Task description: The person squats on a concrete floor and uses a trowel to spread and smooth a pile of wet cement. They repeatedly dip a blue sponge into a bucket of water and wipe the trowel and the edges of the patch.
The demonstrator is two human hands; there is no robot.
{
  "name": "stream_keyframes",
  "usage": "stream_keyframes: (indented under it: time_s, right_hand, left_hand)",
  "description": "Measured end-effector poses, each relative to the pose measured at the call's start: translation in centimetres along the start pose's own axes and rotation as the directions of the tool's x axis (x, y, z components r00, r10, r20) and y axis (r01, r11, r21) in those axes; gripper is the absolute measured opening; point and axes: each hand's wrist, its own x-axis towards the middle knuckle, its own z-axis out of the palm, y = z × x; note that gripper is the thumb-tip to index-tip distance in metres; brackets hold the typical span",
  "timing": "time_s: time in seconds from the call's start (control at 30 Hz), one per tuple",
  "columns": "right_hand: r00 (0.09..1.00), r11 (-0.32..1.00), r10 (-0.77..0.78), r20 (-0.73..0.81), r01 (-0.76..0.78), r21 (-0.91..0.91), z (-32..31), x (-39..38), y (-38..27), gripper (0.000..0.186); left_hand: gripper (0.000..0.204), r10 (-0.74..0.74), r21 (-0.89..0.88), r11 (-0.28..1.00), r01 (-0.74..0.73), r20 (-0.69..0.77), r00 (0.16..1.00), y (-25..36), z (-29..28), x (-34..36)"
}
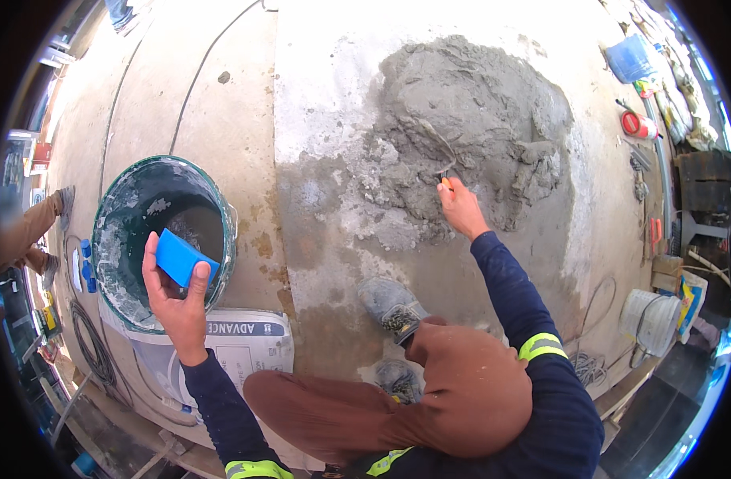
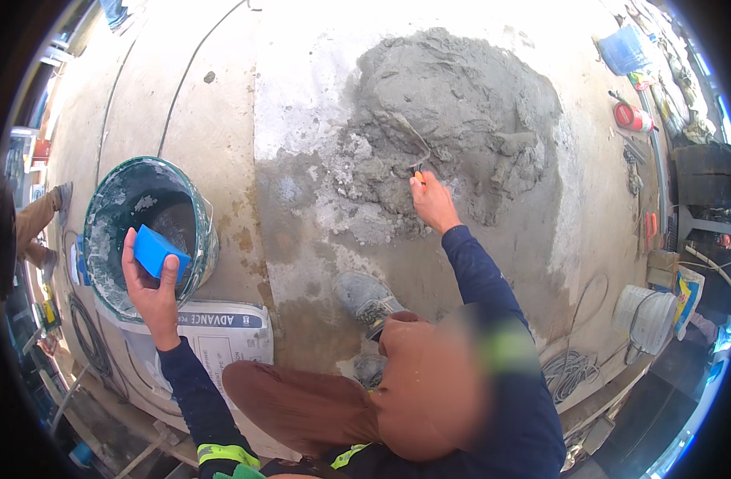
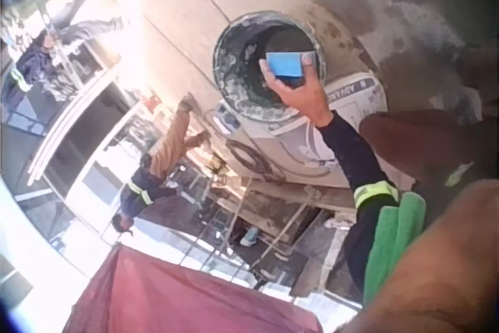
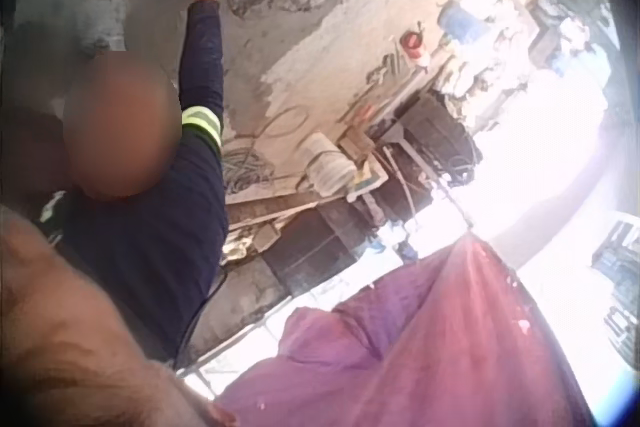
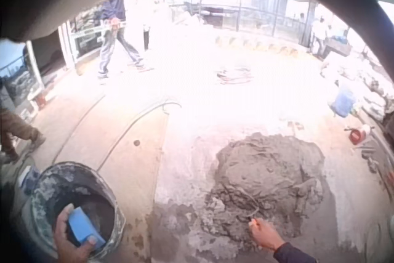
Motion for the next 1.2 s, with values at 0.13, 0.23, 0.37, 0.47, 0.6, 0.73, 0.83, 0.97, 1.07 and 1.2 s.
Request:
stream_keyframes:
  time_s: [0.13,0.23,0.37,0.47,0.6,0.73,0.83,0.97,1.07,1.2]
  right_hand:
    - [0.989,0.994,-0.104,0.105,0.101,0.031,-2.9,-2.0,-3.2,0.04]
    - [0.991,0.998,-0.059,0.121,0.062,-0.018,-4.9,-3.1,-3.7,0.04]
    - [0.988,0.991,-0.108,0.106,0.116,-0.07,-1.4,4.9,-3.8,0.04]
    - [0.979,0.998,-0.062,0.195,0.066,-0.018,0.3,4.2,-3.6,0.039]
    - [0.957,0.993,-0.094,0.275,0.109,-0.04,-2.1,0.5,-2.2,0.039]
    - [0.967,0.989,-0.082,0.241,0.108,-0.097,-6.2,-3.2,-3.3,0.038]
    - [0.983,0.994,-0.04,0.181,0.057,-0.09,-7.7,-7.6,-4.3,0.036]
    - [0.987,0.981,-0.04,0.155,0.068,-0.179,-3.0,-6.6,-1.1,0.036]
    - [0.94,0.988,0.096,0.326,-0.129,0.082,-3.7,-3.5,-2.9,0.038]
    - [0.971,0.996,0.054,0.235,-0.069,0.057,-6.0,-7.8,-4.6,0.042]
  left_hand:
    - [0.088,0.023,0.059,0.998,-0.02,-0.046,0.999,0.7,-2.2,-0.3]
    - [0.089,-0.026,0.02,0.999,0.026,-0.023,0.999,0.3,-1.5,-1.1]
    - [0.089,-0.015,-0.03,0.999,0.015,0.011,1.0,0.6,-0.4,0.1]
    - [0.088,-0.008,-0.014,1.0,0.008,0.014,1.0,1.3,-0.6,0.0]
    - [0.088,0.03,-0.045,0.999,-0.031,-0.027,0.999,1.2,-1.0,0.2]
    - [0.089,-0.01,-0.069,0.998,0.007,-0.04,0.999,1.2,-1.2,-0.2]
    - [0.088,-0.006,-0.079,0.997,0.004,-0.02,1.0,1.4,-0.7,-0.2]
    - [0.084,0.065,-0.112,0.991,-0.068,-0.035,0.997,1.8,0.8,0.5]
    - [0.081,0.072,-0.186,0.979,-0.079,-0.046,0.996,3.1,2.6,1.1]
    - [0.08,0.091,-0.321,0.945,-0.065,0.066,0.994,5.3,5.4,1.0]
